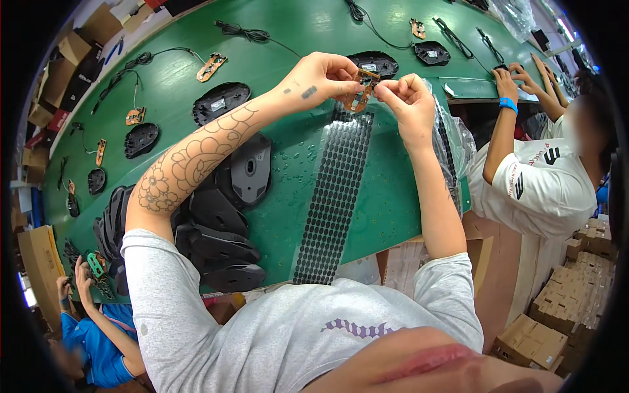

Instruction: Manually assembling electronic components onto printed circuit boards at a factory workstation.

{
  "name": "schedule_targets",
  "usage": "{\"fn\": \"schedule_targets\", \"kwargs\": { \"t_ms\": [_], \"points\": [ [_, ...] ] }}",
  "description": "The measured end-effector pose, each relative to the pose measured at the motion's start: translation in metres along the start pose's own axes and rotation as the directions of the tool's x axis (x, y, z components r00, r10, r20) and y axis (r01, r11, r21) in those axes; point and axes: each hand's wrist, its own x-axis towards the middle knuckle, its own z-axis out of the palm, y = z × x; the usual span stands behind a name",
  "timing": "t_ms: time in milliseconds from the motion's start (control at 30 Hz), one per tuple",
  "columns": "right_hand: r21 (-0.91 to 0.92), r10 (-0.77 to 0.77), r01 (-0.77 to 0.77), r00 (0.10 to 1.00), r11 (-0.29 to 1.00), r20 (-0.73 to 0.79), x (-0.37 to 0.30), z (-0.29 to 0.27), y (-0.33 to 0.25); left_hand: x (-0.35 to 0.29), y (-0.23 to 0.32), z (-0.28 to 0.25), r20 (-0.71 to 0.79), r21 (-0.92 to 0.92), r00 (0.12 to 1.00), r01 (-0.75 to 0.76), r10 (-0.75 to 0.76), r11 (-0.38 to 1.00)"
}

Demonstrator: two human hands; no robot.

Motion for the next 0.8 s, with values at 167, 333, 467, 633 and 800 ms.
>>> {"fn": "schedule_targets", "kwargs": {
  "t_ms": [167, 333, 467, 633, 800],
  "points": [
    [-0.108, 0.05, -0.041, 0.996, 0.993, 0.077, 0.004, -0.003, 0.01, -0.003, -0.002, 0.0, -0.02, 0.032, 0.998, -0.058, 0.058, 0.998],
    [0.189, 0.113, -0.1, 0.992, 0.977, -0.063, 0.016, -0.004, 0.014, -0.014, 0.015, 0.0, -0.079, 0.635, 0.936, -0.219, 0.344, 0.741],
    [0.284, 0.17, -0.138, 0.981, 0.949, -0.091, 0.015, 0.0, 0.014, -0.019, 0.006, 0.0, 0.09, 0.851, 0.923, -0.267, 0.375, 0.452],
    [0.27, 0.192, -0.166, 0.979, 0.948, -0.073, 0.015, 0.002, 0.016, -0.016, -0.007, -0.001, 0.241, 0.897, 0.923, -0.329, 0.299, 0.294],
    [0.246, 0.19, -0.166, 0.979, 0.955, -0.074, 0.017, -0.003, 0.018, -0.009, -0.002, 0.007, 0.287, 0.907, 0.907, -0.361, 0.309, 0.218]
  ]
}}
